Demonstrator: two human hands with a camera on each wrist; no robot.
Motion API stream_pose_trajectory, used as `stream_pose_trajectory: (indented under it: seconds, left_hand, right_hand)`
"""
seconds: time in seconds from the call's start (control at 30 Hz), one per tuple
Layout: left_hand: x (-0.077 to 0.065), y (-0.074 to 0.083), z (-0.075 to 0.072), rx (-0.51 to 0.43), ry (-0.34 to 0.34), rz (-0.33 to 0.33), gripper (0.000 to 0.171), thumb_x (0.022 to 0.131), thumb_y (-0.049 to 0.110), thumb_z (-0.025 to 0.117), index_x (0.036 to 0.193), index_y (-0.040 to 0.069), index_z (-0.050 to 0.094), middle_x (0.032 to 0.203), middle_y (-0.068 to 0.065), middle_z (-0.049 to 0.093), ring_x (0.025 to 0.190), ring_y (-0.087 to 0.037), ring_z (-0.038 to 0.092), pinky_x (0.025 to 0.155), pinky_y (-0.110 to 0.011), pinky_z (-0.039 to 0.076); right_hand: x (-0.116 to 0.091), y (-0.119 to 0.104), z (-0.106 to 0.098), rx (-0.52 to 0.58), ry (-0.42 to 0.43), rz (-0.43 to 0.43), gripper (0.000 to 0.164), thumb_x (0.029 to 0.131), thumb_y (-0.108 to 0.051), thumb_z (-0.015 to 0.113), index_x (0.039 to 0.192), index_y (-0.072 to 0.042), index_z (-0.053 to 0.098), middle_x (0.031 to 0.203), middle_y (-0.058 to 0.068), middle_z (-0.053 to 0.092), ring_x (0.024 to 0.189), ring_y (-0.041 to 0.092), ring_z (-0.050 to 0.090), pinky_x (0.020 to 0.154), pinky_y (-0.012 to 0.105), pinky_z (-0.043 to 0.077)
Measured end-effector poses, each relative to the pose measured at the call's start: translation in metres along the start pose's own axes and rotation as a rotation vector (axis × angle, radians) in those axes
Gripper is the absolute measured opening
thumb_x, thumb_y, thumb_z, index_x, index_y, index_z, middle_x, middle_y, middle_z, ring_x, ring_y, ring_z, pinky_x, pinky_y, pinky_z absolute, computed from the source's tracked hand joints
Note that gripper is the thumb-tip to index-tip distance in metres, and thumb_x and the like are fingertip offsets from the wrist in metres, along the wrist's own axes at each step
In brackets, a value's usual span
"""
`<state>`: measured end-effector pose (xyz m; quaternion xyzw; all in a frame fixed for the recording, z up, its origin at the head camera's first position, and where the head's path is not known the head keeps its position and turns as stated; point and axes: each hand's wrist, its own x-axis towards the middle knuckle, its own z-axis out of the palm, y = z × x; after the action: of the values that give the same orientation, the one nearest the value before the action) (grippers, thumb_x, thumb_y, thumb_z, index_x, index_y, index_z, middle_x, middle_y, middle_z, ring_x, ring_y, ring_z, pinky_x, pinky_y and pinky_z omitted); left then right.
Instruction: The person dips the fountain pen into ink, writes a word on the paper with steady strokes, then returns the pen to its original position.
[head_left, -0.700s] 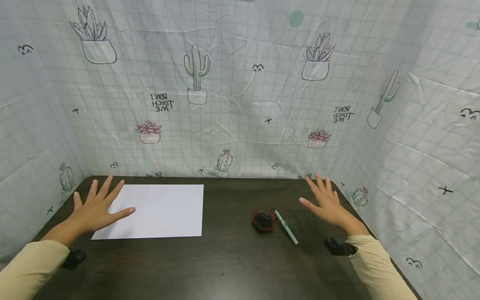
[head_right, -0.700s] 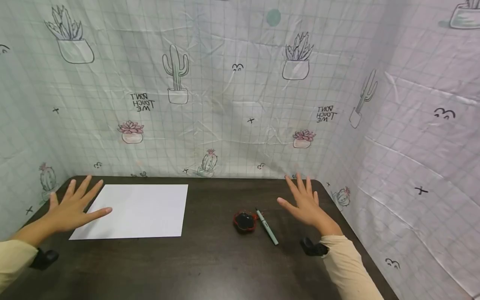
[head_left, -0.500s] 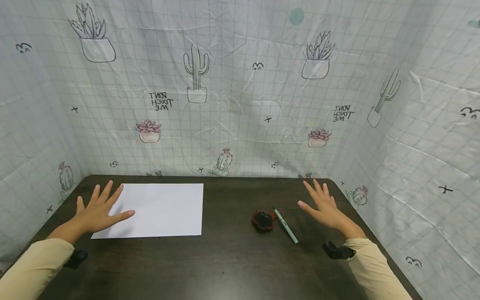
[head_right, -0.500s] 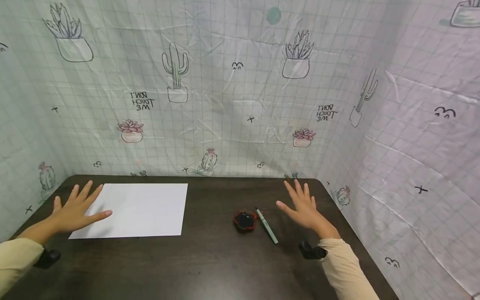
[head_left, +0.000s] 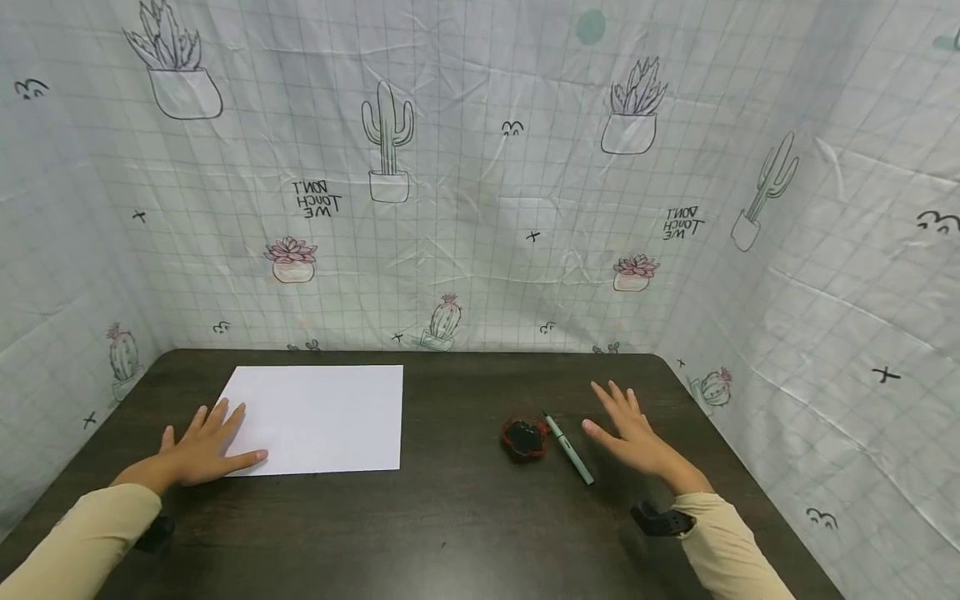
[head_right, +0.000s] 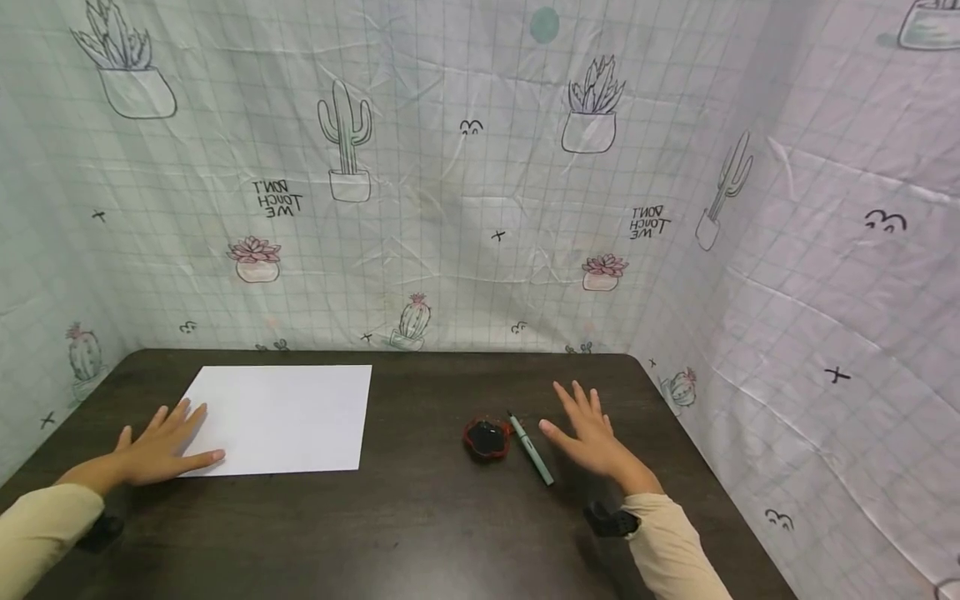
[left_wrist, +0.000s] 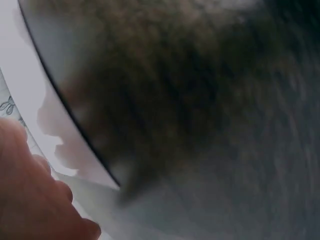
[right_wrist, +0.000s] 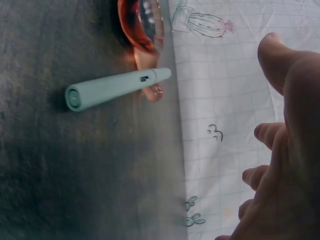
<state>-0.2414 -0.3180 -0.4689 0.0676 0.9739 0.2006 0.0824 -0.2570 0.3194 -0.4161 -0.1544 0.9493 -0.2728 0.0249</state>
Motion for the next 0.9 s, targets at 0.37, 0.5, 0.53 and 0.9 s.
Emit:
stream_pose_trajectory:
  seconds: [0.37, 0.5, 0.53, 0.9]
  left_hand:
    - [0.009, -0.013, 0.011, -0.011, -0.059, -0.002, 0.106, 0.083, 0.071, 0.051, 0.154, 0.008, 0.005, 0.157, -0.027, -0.008, 0.137, -0.056, -0.009, 0.091, -0.079, -0.015]
    - [0.007, -0.007, 0.008, -0.006, -0.062, -0.007, 0.105, 0.083, 0.069, 0.053, 0.153, 0.004, 0.008, 0.156, -0.029, -0.006, 0.137, -0.057, -0.007, 0.091, -0.079, -0.013]
    - [0.005, -0.005, 0.006, -0.004, -0.062, -0.005, 0.104, 0.084, 0.068, 0.053, 0.153, 0.003, 0.009, 0.155, -0.029, -0.005, 0.137, -0.057, -0.007, 0.091, -0.08, -0.013]
    - [0.005, -0.007, 0.009, -0.017, -0.045, 0.006, 0.102, 0.085, 0.066, 0.053, 0.153, 0.006, 0.007, 0.156, -0.028, -0.006, 0.137, -0.057, -0.008, 0.09, -0.08, -0.014]
  right_hand:
    - [-0.002, 0.001, 0.011, 0.036, -0.031, 0.013, 0.072, 0.1, -0.042, 0.045, 0.155, -0.013, 0.009, 0.158, 0.026, -0.007, 0.139, 0.053, -0.017, 0.096, 0.08, 0.0]
    - [-0.003, 0.002, 0.014, 0.099, -0.066, 0.011, 0.072, 0.101, -0.042, 0.045, 0.156, -0.015, 0.007, 0.158, 0.025, -0.008, 0.139, 0.052, -0.019, 0.094, 0.081, 0.002]
    - [-0.003, 0.002, 0.015, 0.118, -0.077, 0.01, 0.072, 0.101, -0.042, 0.044, 0.156, -0.015, 0.006, 0.158, 0.024, -0.008, 0.139, 0.051, -0.018, 0.095, 0.081, 0.002]
    - [0.0, 0.007, 0.022, 0.436, -0.141, 0.005, 0.06, 0.106, -0.034, 0.031, 0.153, -0.002, 0.012, 0.154, 0.029, 0.018, 0.139, 0.048, 0.021, 0.106, 0.062, 0.028]
